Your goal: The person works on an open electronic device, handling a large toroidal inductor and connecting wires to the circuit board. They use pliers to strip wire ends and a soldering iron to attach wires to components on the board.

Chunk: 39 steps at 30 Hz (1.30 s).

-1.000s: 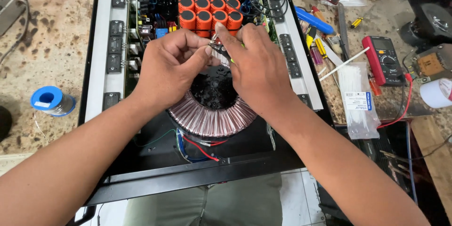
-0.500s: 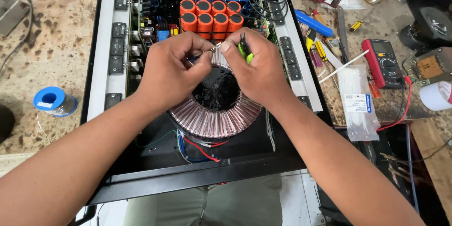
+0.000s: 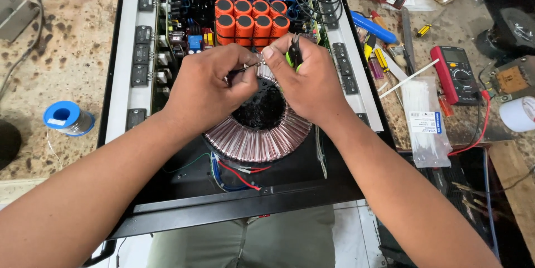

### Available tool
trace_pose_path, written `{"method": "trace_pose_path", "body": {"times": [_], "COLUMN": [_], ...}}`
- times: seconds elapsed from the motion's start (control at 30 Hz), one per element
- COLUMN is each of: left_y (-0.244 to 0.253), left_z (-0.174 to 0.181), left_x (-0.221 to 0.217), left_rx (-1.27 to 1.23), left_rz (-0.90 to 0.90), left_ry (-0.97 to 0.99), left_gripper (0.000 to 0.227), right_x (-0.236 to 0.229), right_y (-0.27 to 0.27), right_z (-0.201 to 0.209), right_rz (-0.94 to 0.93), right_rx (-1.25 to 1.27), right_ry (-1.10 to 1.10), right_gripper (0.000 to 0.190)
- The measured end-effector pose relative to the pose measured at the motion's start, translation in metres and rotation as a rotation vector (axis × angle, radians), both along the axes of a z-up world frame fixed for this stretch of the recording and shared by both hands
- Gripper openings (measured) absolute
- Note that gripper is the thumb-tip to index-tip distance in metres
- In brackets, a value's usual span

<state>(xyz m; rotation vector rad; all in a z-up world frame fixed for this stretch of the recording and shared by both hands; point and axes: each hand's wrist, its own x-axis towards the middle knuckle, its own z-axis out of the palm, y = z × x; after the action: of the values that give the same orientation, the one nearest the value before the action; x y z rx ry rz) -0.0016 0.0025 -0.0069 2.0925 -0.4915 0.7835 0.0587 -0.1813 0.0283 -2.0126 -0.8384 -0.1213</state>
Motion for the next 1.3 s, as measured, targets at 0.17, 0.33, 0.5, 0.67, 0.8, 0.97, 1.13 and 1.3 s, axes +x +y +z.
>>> {"method": "trace_pose_path", "body": {"times": [0.17, 0.33, 0.5, 0.67, 0.8, 0.97, 1.13, 1.3], "left_y": [-0.001, -0.004, -0.002, -0.004, -0.003, -0.002, -0.004, 0.007], "left_z": [-0.001, 0.003, -0.004, -0.006, 0.003, 0.005, 0.000, 0.011], "left_x": [0.000, -0.001, 0.007, 0.005, 0.000, 0.001, 0.005, 0.001], "left_rx": [0.004, -0.115, -0.277, -0.307, -0.277, -0.141, -0.215, -0.365], "left_rz": [-0.004, -0.046, -0.130, -0.158, -0.177, -0.122, -0.108, 0.158], "left_ry": [-0.021, 0.039, 0.029, 0.051, 0.042, -0.020, 0.001, -0.022], "left_gripper": [0.009, 0.016, 0.015, 0.016, 0.013, 0.006, 0.011, 0.022], "right_x": [-0.004, -0.011, -0.009, -0.008, -0.006, -0.010, -0.006, 0.015], "right_y": [0.000, 0.000, 0.003, 0.003, 0.002, 0.004, 0.000, -0.026], "right_z": [0.000, 0.004, 0.004, 0.001, 0.003, 0.005, 0.004, 0.007], "right_rz": [0.006, 0.056, 0.155, 0.171, 0.152, 0.143, 0.159, -0.156], "right_rx": [0.025, 0.045, 0.179, 0.160, 0.176, 0.160, 0.173, 0.279], "right_ry": [0.016, -0.004, -0.122, -0.156, -0.128, -0.156, -0.275, -0.508], "right_gripper": [0.023, 0.019, 0.021, 0.023, 0.023, 0.023, 0.028, 0.031]}}
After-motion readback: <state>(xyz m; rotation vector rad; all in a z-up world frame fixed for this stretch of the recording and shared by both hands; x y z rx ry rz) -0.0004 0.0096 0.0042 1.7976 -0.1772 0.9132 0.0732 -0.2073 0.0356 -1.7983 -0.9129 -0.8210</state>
